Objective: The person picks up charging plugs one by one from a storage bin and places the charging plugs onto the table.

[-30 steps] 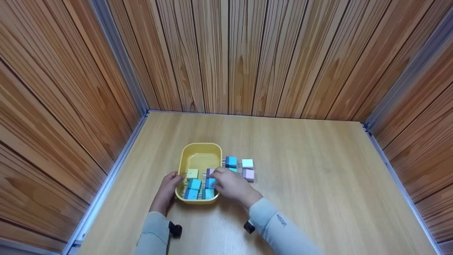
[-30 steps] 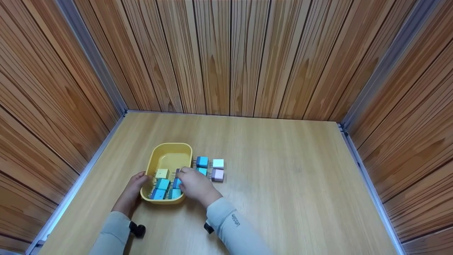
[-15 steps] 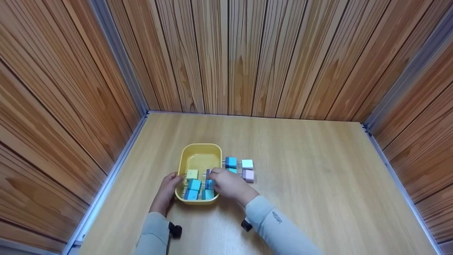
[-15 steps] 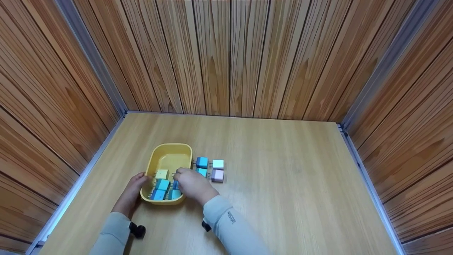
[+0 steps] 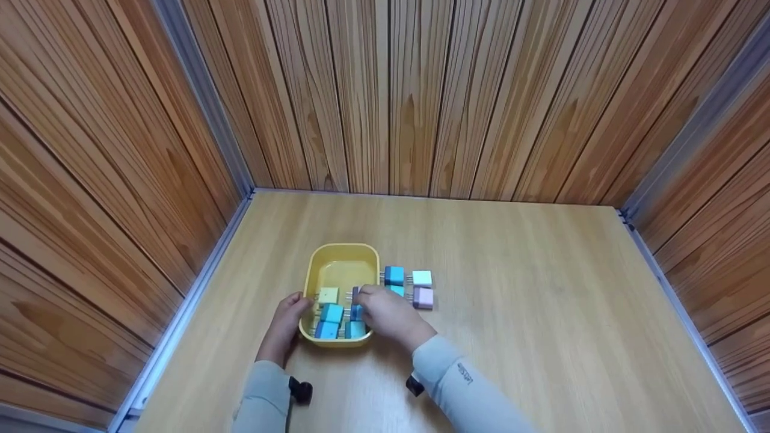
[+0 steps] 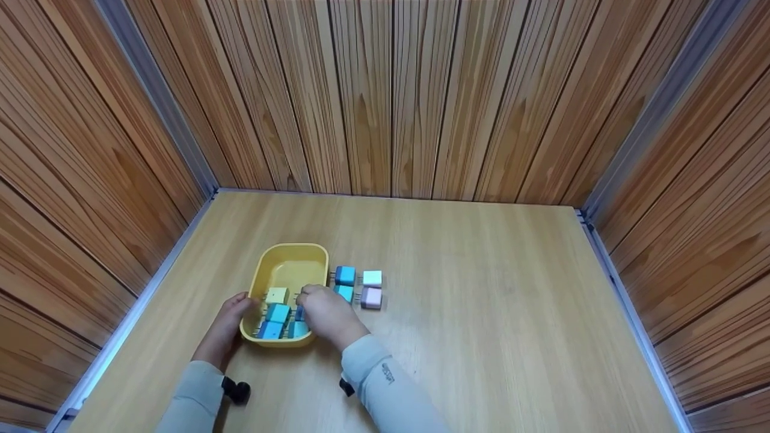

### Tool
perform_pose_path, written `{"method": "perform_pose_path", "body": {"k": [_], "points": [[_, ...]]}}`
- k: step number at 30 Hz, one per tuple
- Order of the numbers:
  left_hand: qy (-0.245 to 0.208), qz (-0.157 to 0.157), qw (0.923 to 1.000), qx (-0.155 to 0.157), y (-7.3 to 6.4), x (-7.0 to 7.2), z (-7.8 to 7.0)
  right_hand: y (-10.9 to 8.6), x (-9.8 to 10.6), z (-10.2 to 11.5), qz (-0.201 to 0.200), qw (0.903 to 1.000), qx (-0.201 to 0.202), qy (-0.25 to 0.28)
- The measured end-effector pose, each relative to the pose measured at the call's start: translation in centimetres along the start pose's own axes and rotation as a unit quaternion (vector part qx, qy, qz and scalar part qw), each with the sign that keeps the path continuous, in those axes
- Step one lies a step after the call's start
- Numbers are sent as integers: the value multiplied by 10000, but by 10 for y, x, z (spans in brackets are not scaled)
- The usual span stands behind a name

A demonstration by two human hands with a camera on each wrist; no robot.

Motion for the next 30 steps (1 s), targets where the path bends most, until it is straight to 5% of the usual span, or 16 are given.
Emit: {"method": "perform_pose_path", "body": {"k": [14,23,30], "points": [[23,16,10000,-20,1,-1,-1,10,-5,4,395,9979,-421,298],[85,36,9998,193,1,2,0,15,-5,7,313,9992,-231,19],[199,-32,9997,128,4,0,0,18,-6,4,503,9974,-462,249]]}}
Point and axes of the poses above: each hand's wrist, its own y-axis towards the middle knuckle, its own x-axis out of the back of the hand, z = x × y, the point moved 4 cm from there along y, towards the middle knuckle, and after that the axes turned 13 degrees about z, right-handed, at the moved point
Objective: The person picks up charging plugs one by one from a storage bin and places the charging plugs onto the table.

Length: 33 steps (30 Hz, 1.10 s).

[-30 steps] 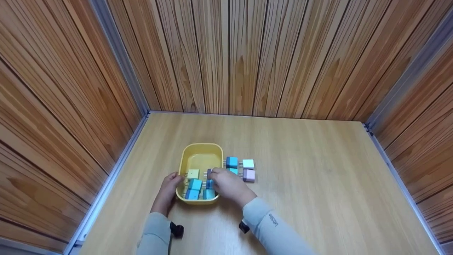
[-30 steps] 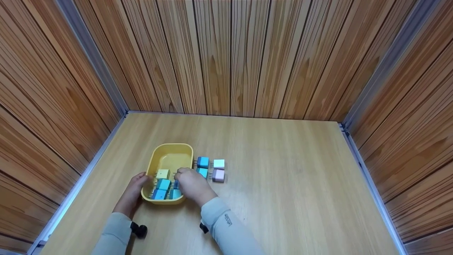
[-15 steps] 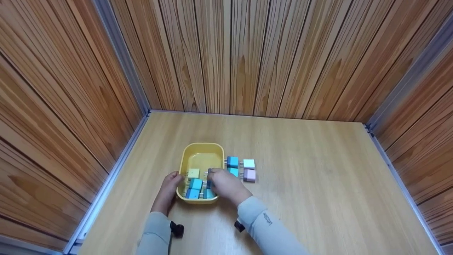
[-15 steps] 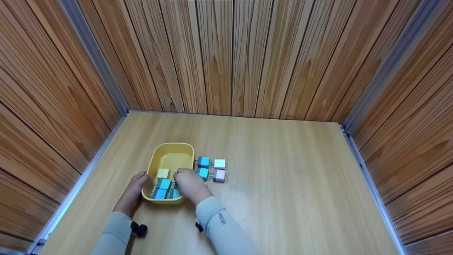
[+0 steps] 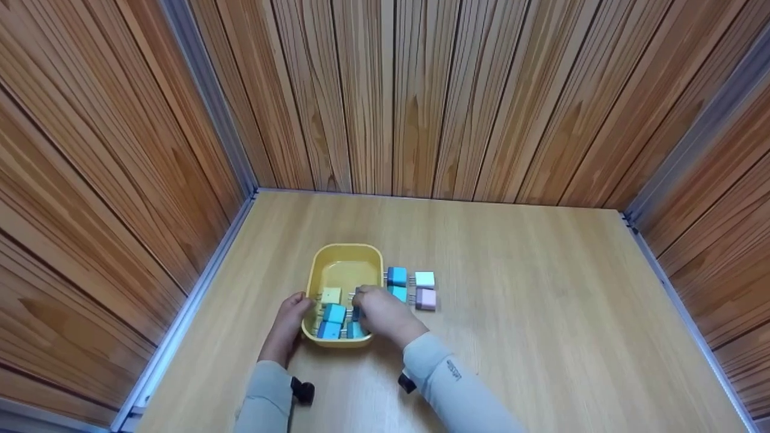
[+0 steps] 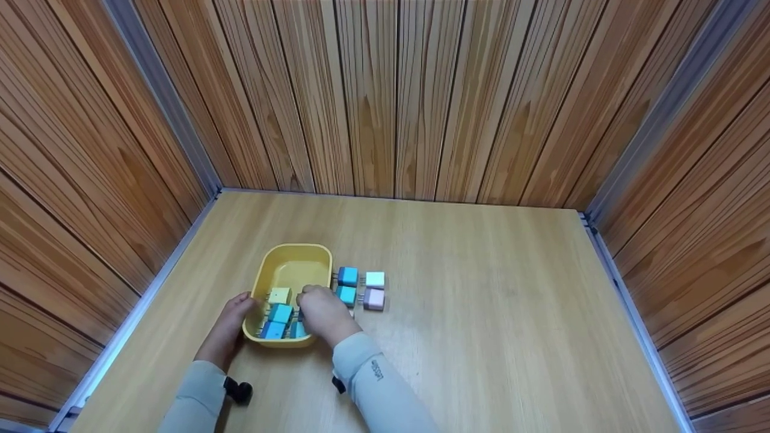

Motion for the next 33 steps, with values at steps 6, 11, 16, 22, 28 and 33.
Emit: {"method": "perform_pose_path", "body": {"k": [6,11,16,22,28,33], "points": [[0,-28,10000,-18,1,-1,-1,2,1,0,22,10000,-24,-37],[-1,-15,10000,-57,3,-1,-2,6,1,0,0,9993,-30,-366],[26,-44,9999,-156,2,-1,-2,8,-1,1,1,9985,-93,-547],[-45,-160,9993,-322,1,0,0,10,-3,4,28,9966,-108,-814],[26,-141,9997,-187,1,0,0,12,-3,5,100,9968,-159,-781],[30,-138,9997,-181,0,0,-1,12,-4,4,47,9967,-146,-799]]}}
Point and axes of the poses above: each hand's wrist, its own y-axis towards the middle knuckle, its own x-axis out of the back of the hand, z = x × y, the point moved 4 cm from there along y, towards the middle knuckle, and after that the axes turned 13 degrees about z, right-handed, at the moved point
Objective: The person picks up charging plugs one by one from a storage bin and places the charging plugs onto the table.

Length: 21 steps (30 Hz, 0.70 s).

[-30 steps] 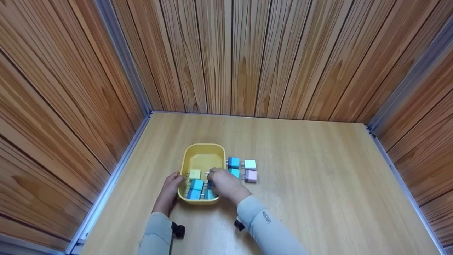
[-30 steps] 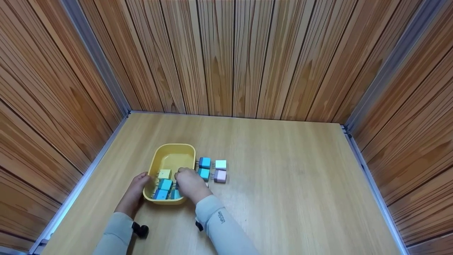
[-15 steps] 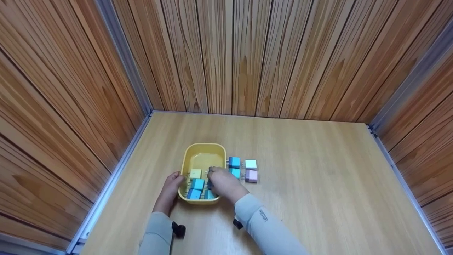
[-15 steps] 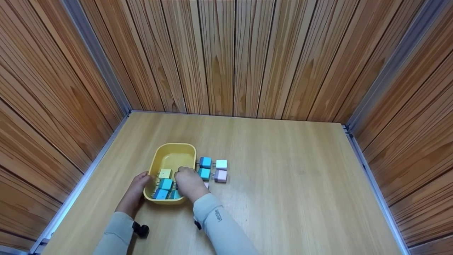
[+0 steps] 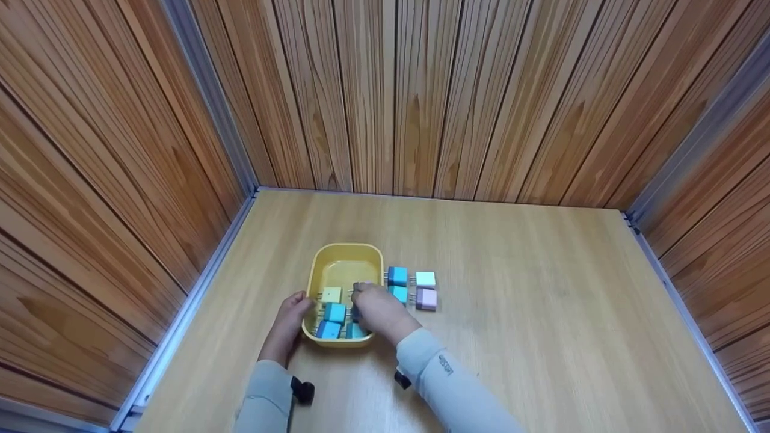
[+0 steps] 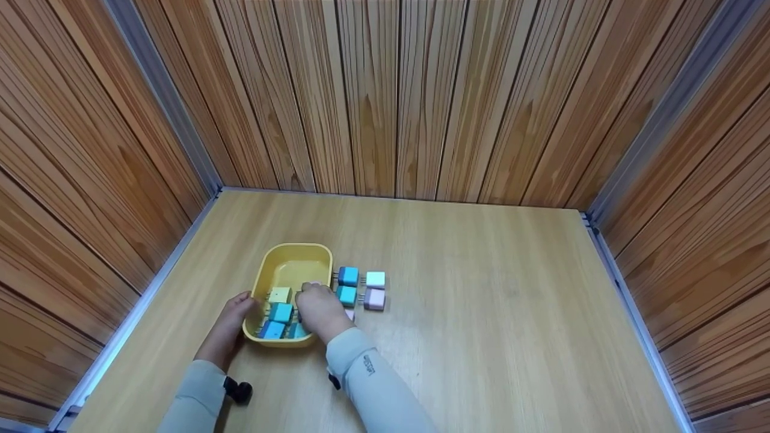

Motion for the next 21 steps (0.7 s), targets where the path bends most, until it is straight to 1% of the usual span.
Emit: {"method": "perform_pose_path", "body": {"k": [4,12,18,21], "points": [[10,-26,10000,-18,0,0,0,0,0,1,-88,9999,-16,-73],[-87,27,9999,95,0,0,3,1,-3,1,-216,9994,22,-264],[-77,-66,9998,-154,-2,0,1,1,-3,0,-150,9993,61,-335],[-109,-112,9997,-205,-2,0,0,0,-1,-1,-107,9995,92,-282]]}}
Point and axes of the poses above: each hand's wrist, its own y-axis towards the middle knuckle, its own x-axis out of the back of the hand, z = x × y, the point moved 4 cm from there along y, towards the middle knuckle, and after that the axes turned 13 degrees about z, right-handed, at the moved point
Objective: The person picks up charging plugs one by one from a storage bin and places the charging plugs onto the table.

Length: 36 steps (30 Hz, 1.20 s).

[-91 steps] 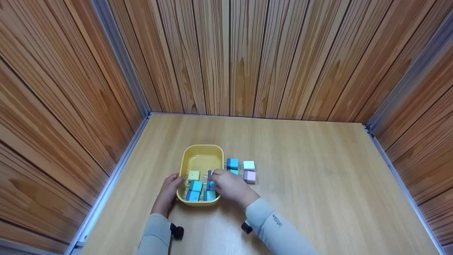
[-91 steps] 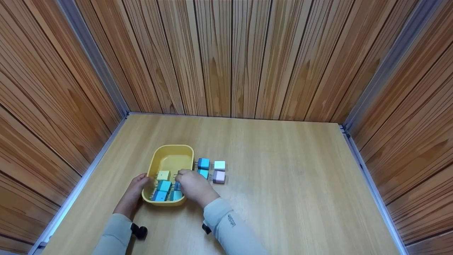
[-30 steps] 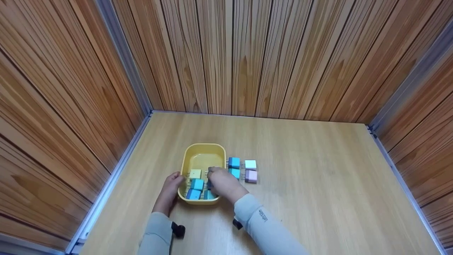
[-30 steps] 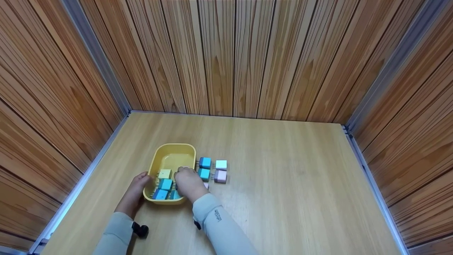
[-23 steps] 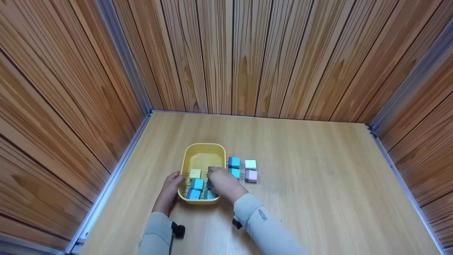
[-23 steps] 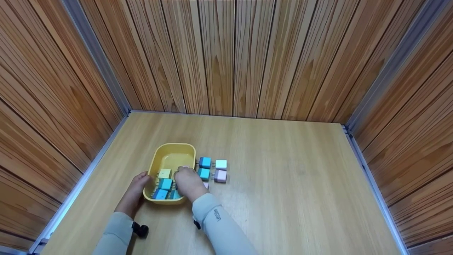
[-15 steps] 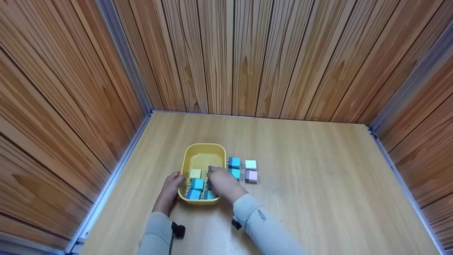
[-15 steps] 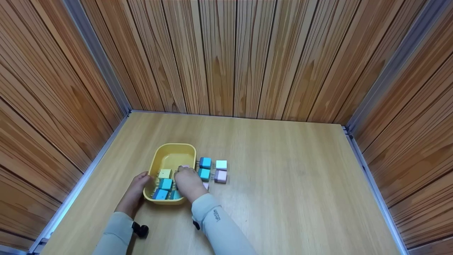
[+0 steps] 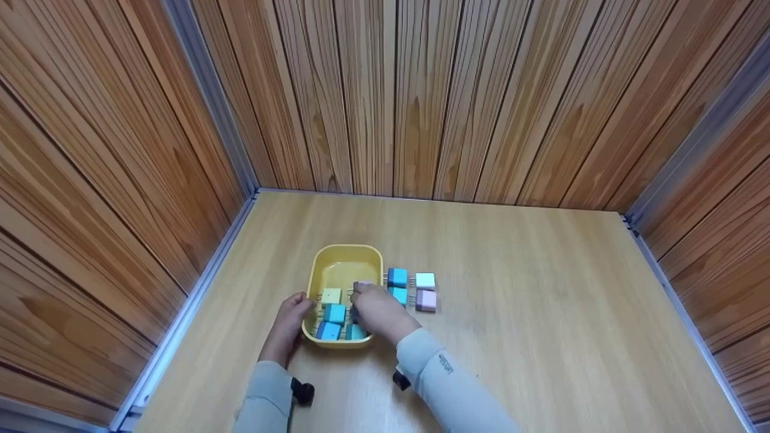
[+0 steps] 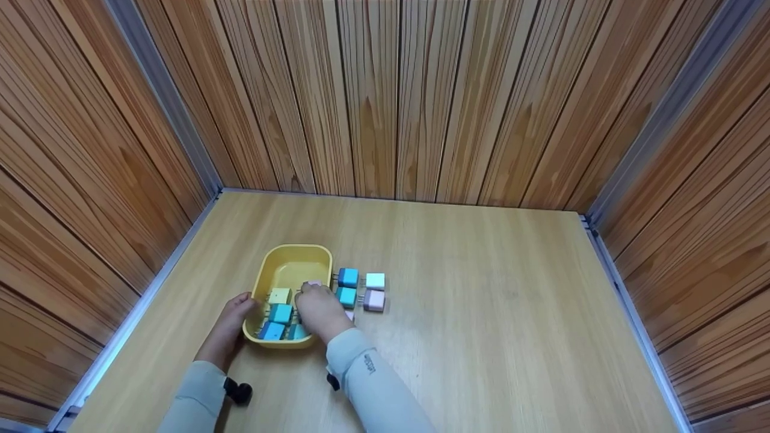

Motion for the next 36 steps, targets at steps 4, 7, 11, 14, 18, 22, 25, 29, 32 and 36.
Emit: {"method": "perform_pose_path", "body": {"k": [4,7,11,14,18,22,25,29,32,36], "points": [[-8,-27,10000,-6,1,2,1,-1,2,0,17,9999,44,98],[-69,3,10000,23,2,1,2,-4,3,0,38,9999,62,84],[-142,31,9999,77,2,0,3,-6,4,0,27,10000,38,82],[-121,2,9999,14,1,1,3,-6,5,0,8,9999,8,142],[-43,21,10000,-41,0,2,2,-6,7,2,6,9998,-21,191],[-69,158,9998,-28,0,2,2,-8,11,2,-129,9997,-69,170],[-72,160,9998,-108,1,2,1,-10,15,3,-283,9996,-29,74],[76,20,10000,-30,2,3,1,-13,19,4,-306,9994,27,144],[90,0,9998,164,2,4,3,-15,20,4,-214,9989,20,412],[20,66,9998,206,2,3,3,-19,20,2,-148,9963,-8,846]]}}
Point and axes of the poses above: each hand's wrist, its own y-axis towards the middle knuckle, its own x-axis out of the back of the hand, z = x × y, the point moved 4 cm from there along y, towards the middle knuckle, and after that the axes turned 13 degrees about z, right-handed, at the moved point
